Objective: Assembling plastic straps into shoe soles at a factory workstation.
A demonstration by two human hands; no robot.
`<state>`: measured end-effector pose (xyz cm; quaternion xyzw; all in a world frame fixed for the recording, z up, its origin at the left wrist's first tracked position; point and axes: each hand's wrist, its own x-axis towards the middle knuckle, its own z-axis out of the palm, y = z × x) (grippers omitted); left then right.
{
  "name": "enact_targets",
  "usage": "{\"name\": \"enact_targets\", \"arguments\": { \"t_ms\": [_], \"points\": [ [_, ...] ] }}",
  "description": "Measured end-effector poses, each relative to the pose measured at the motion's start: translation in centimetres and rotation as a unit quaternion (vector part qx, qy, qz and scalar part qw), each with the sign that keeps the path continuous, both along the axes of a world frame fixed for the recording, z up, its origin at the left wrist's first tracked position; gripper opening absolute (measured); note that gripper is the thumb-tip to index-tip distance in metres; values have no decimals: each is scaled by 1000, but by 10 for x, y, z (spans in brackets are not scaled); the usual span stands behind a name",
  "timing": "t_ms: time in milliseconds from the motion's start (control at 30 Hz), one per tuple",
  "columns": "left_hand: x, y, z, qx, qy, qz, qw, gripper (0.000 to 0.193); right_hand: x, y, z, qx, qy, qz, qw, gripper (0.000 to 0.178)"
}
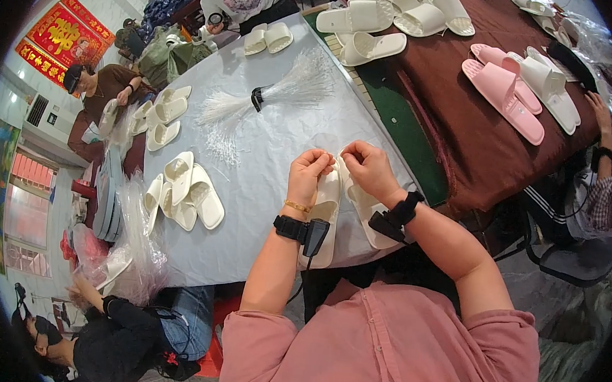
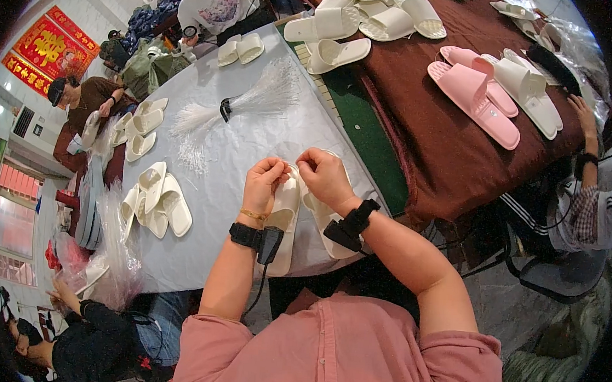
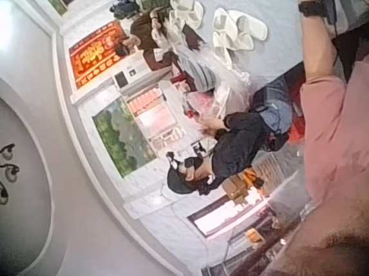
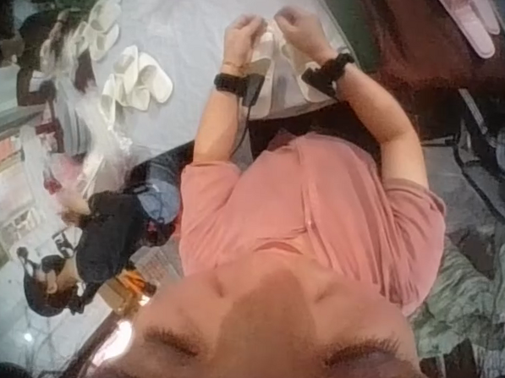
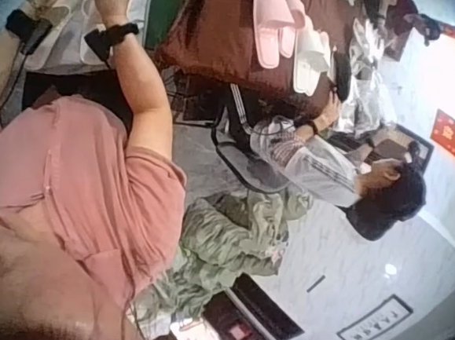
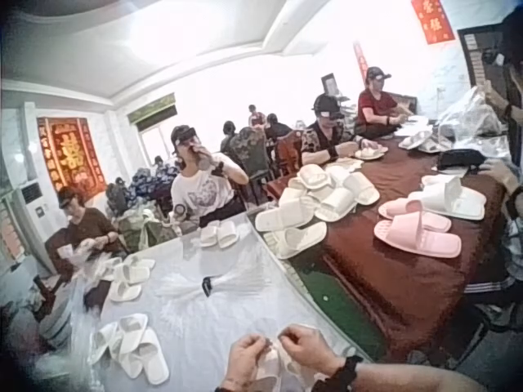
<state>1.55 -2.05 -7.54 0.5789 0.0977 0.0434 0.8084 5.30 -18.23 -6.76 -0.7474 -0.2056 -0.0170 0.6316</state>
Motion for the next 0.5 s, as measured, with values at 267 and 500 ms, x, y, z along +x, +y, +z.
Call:
{"name": "enact_targets", "arguments": {
  "t_ms": [267,500],
  "points": [
    [0,0,0,21,4,-14,1000,6,-2,0,4,-8,-9,1,1000,13],
    [-3,-2,7,64,13,-35,997,8,-2,-1,3,-10,-10,12,1000,13]
  ]
}}
